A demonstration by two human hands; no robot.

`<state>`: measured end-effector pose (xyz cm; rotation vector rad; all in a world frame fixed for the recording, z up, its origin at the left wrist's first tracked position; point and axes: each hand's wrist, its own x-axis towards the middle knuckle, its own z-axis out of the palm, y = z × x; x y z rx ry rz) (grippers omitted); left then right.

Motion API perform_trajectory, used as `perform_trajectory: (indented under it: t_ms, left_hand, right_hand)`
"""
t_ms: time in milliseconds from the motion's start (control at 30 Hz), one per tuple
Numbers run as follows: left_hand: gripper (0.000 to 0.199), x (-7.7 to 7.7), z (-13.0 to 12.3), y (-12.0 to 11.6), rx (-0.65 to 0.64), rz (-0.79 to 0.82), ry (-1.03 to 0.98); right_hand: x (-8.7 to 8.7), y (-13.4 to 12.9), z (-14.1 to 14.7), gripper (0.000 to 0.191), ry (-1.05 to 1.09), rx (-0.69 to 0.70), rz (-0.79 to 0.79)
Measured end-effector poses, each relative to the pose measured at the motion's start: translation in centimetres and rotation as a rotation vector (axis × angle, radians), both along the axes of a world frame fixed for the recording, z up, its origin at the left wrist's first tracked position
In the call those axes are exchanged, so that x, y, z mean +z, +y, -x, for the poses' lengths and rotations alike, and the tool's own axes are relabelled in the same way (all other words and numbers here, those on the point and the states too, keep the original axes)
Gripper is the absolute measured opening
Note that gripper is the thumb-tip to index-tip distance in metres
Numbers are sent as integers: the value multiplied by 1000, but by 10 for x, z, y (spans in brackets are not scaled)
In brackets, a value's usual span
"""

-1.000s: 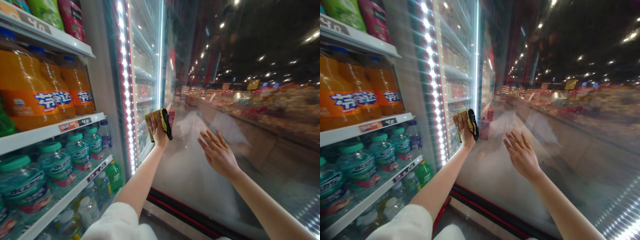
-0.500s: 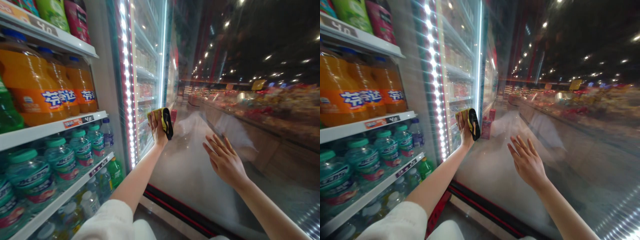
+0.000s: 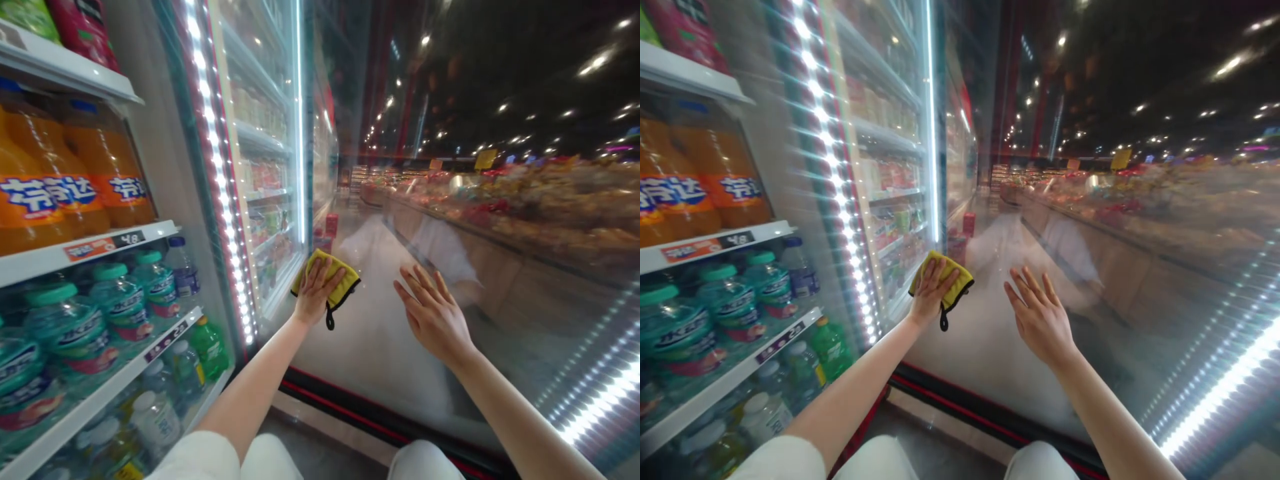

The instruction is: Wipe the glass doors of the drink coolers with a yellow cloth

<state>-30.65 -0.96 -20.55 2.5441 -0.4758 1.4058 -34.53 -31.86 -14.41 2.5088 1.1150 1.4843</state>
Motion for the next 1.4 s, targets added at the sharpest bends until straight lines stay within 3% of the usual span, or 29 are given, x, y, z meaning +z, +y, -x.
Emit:
perform_trajectory:
  t_ms: [100, 200, 300, 367, 500, 600, 667, 733, 833, 900, 1000, 1100, 1167, 1300, 1400]
  left_hand:
    - [55, 35, -6, -40, 45, 226, -54]
    - [66, 59, -6, -96, 51, 293, -56]
    - [73, 56, 2, -141, -20, 208, 1]
    - [86, 48, 9, -156, -115, 174, 62]
    - [117, 41, 24, -147, -458, 195, 174]
    - [97, 46, 31, -120, -698, 298, 212]
    - [82, 49, 34, -102, -741, 387, 222]
    - [73, 49, 37, -88, -682, 385, 205]
    - [67, 41, 40, -75, -449, 270, 133]
    - [69, 32, 43, -70, -274, 222, 73]
    - [74, 19, 48, -66, -101, 158, 35]
    - [81, 11, 54, -66, -29, 85, 53]
    - [85, 8, 58, -68, 5, 71, 56]
    - [89, 5, 61, -75, 83, 129, 37]
    - [89, 2, 62, -79, 111, 149, 35]
  right_hand:
    - [9, -11, -1, 46, -4, -12, -52]
    - [19, -18, -2, 50, -4, -17, -137]
    - [22, -20, -1, 57, -19, 24, -263]
    - [19, -19, 1, 63, -53, 120, -359]
    - [12, -4, 3, 66, -88, 359, -472]
    - [9, 19, -1, 63, 5, 394, -492]
    - [8, 39, -6, 60, 47, 340, -495]
    - [4, 60, -11, 58, 50, 238, -496]
    - [-7, 81, -15, 55, 16, 56, -468]
    - [-17, 77, -16, 53, -23, 1, -401]
    - [-26, 46, -17, 47, -73, -8, -265]
    - [-21, 15, -20, 48, -118, -67, -270]
    - [-10, 14, -23, 48, -150, -110, -353]
    - [0, 57, -29, 50, -143, -122, -466]
    - [-21, 77, -26, 51, -109, -43, -309]
